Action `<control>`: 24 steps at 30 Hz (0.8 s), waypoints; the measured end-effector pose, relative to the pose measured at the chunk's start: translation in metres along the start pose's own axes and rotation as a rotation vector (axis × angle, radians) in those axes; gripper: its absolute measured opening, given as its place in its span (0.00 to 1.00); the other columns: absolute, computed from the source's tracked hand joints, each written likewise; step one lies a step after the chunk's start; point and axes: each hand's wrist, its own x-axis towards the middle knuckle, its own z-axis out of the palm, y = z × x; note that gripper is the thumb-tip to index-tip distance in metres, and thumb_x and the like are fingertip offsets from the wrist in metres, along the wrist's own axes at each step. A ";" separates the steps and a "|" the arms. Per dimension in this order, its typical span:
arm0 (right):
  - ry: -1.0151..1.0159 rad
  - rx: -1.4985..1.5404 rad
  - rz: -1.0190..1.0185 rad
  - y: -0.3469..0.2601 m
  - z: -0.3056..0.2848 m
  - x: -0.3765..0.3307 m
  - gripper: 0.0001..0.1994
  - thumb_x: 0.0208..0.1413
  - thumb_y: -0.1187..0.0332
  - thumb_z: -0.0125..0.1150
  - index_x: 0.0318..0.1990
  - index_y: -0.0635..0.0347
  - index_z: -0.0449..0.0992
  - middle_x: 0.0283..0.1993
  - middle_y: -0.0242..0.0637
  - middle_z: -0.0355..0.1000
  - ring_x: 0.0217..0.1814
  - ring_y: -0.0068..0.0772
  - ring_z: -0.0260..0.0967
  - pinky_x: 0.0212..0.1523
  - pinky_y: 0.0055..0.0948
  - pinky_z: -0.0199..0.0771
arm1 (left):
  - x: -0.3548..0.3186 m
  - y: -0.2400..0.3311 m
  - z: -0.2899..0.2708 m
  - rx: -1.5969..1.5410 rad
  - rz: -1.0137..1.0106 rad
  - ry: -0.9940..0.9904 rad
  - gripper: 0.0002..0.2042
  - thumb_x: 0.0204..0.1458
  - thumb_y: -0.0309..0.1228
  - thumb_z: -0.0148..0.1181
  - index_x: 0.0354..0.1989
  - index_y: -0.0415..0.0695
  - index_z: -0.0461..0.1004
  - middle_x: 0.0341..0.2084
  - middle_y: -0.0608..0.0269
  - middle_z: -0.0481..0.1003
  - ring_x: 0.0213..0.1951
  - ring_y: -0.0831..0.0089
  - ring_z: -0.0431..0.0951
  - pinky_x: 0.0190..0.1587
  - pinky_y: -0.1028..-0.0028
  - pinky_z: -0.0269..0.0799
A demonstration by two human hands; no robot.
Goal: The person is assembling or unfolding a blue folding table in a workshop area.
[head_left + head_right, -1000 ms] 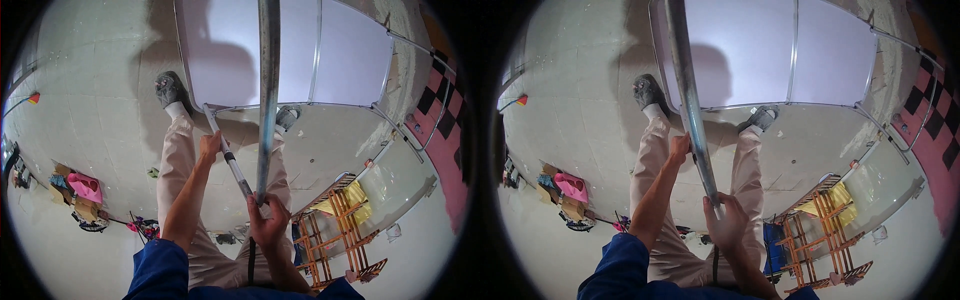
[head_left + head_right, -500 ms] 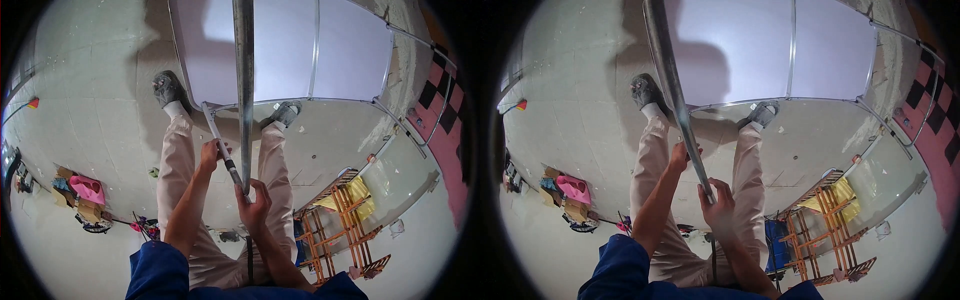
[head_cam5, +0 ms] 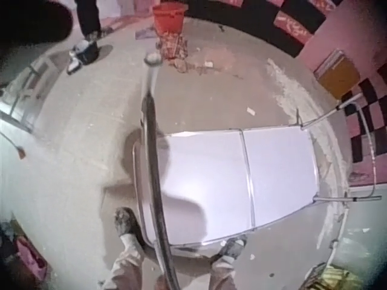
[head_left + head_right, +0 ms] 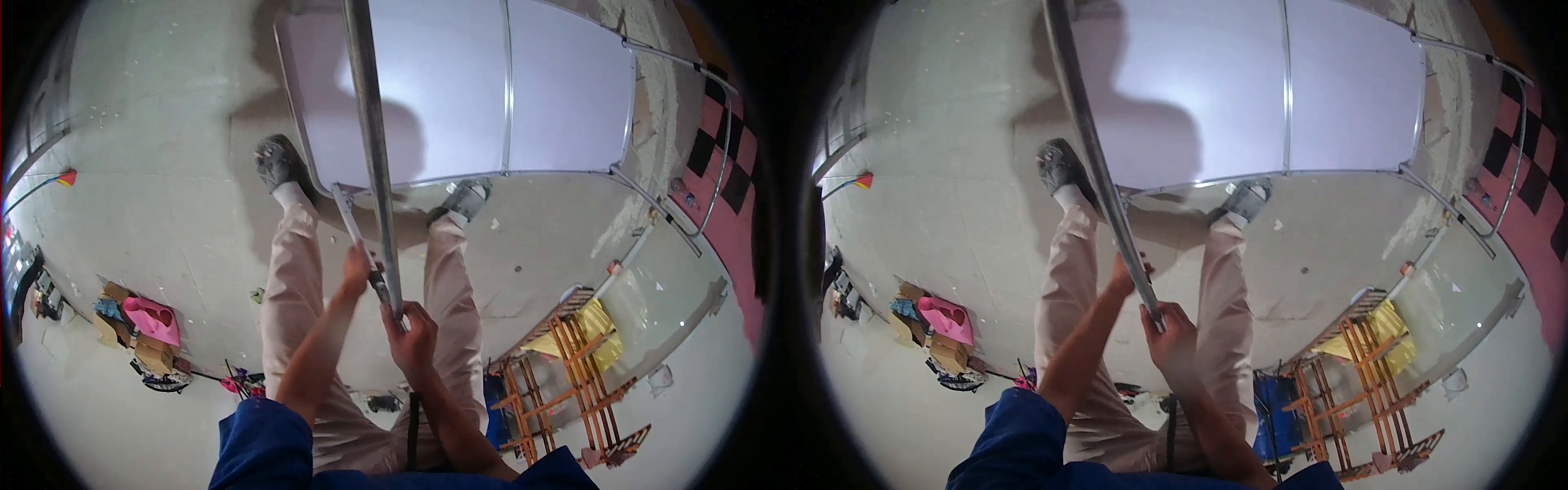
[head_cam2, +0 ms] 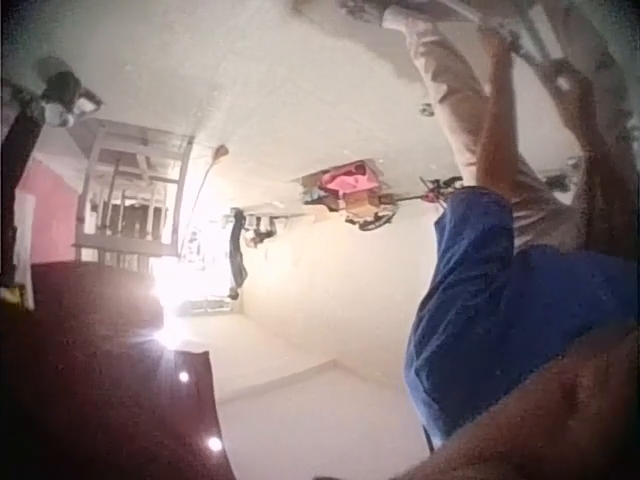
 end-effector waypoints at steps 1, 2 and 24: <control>0.006 0.076 0.007 0.001 -0.001 0.000 0.10 0.52 0.68 0.65 0.25 0.63 0.73 0.24 0.42 0.71 0.25 0.41 0.70 0.28 0.34 0.68 | 0.001 -0.001 0.007 -0.037 -0.045 0.038 0.22 0.63 0.48 0.38 0.43 0.36 0.61 0.28 0.54 0.68 0.17 0.64 0.74 0.16 0.67 0.73; -0.056 0.048 0.037 0.003 -0.005 0.000 0.10 0.52 0.68 0.65 0.25 0.64 0.72 0.24 0.42 0.70 0.25 0.42 0.70 0.27 0.34 0.67 | -0.003 -0.004 0.012 0.065 0.012 0.075 0.22 0.63 0.48 0.38 0.42 0.36 0.61 0.28 0.54 0.68 0.16 0.65 0.74 0.16 0.66 0.73; -0.287 0.074 -0.318 0.042 -0.077 0.005 0.16 0.51 0.55 0.64 0.35 0.61 0.74 0.28 0.40 0.71 0.29 0.44 0.72 0.31 0.38 0.71 | -0.049 0.265 -0.051 0.521 0.493 -0.040 0.12 0.56 0.34 0.51 0.46 0.43 0.69 0.30 0.61 0.75 0.28 0.70 0.77 0.23 0.72 0.72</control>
